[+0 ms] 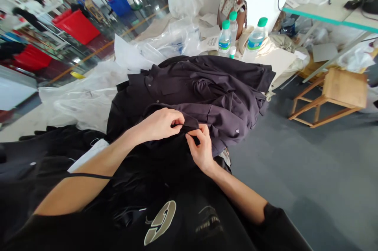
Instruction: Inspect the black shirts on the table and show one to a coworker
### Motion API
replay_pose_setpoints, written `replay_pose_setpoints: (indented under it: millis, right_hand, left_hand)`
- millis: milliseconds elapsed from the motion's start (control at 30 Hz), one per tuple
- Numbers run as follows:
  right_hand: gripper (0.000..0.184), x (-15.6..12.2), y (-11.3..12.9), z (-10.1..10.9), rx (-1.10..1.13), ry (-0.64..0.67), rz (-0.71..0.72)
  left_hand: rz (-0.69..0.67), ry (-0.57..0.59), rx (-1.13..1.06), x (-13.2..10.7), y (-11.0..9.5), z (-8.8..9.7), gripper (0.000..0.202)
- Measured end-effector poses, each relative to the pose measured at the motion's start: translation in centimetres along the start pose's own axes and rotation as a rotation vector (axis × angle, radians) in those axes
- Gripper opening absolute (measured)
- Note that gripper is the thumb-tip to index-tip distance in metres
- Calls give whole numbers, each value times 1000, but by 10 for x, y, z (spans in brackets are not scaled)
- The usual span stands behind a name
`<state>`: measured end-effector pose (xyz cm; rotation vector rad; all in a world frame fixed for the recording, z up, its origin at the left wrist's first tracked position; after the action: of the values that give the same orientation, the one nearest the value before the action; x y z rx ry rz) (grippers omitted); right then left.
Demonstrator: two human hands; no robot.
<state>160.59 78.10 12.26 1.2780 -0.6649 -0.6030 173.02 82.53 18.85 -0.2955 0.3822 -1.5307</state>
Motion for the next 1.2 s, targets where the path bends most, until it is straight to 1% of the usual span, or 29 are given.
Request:
replay_pose_setpoints:
  millis: [67,133,233,333,433,533,633,700,800,867,1000,1100,1200]
  right_hand:
    - [6,-6,7,1,-13,-30,12]
    - [5,-13,18,3,-73,-65,61]
    - [7,-24,36,10,-186,-112,156]
    - [13,-29,52,19,-226,-154,250]
    - [17,-30,62,21,-197,-120,319]
    - [10,-25,53,13,-166,-25,270]
    - [8,-23,38,3,-160,47,210]
    - [9,-24,28,-2,-143,74,169]
    - [10,-26,17,-6,-110,87,118]
    - [9,-27,13,-6,-89,69,95]
    - [5,-28,6,0,-56,-11,39]
    - [6,-27,3,-1,0,28,-1]
    - [6,-26,-1,-3,34,75,-44]
  left_hand:
    - [80,-3,-71,-5,2,-1,6]
    - [112,8,-154,-9,1,-3,5]
    - [108,20,-268,-12,-4,-5,5]
    - [108,7,-312,-15,-6,-5,6]
    - [114,16,-336,-17,-6,-9,6]
    - [116,30,-316,-18,-4,-13,9]
    - [78,46,-226,-19,-5,-15,12]
    - [60,76,-172,-20,-6,-17,12]
    - [79,126,-149,-21,-6,-21,10]
    - [92,151,-173,-22,-6,-23,9]
    - [80,190,-267,-23,-7,-29,9]
    - [81,189,-345,-24,-5,-33,9]
    - [125,177,-394,-25,0,-37,7]
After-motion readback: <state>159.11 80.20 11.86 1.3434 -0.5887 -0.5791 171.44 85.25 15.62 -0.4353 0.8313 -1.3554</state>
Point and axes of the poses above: each hand's wrist, its own x-axis towards the middle knuckle, its own z-axis out of the back of the hand, y = z × x, the point moved 9 cm from there along x, towards the middle knuckle, and after that the axes turned 14 degrees about -z, right-handed, at the moved point
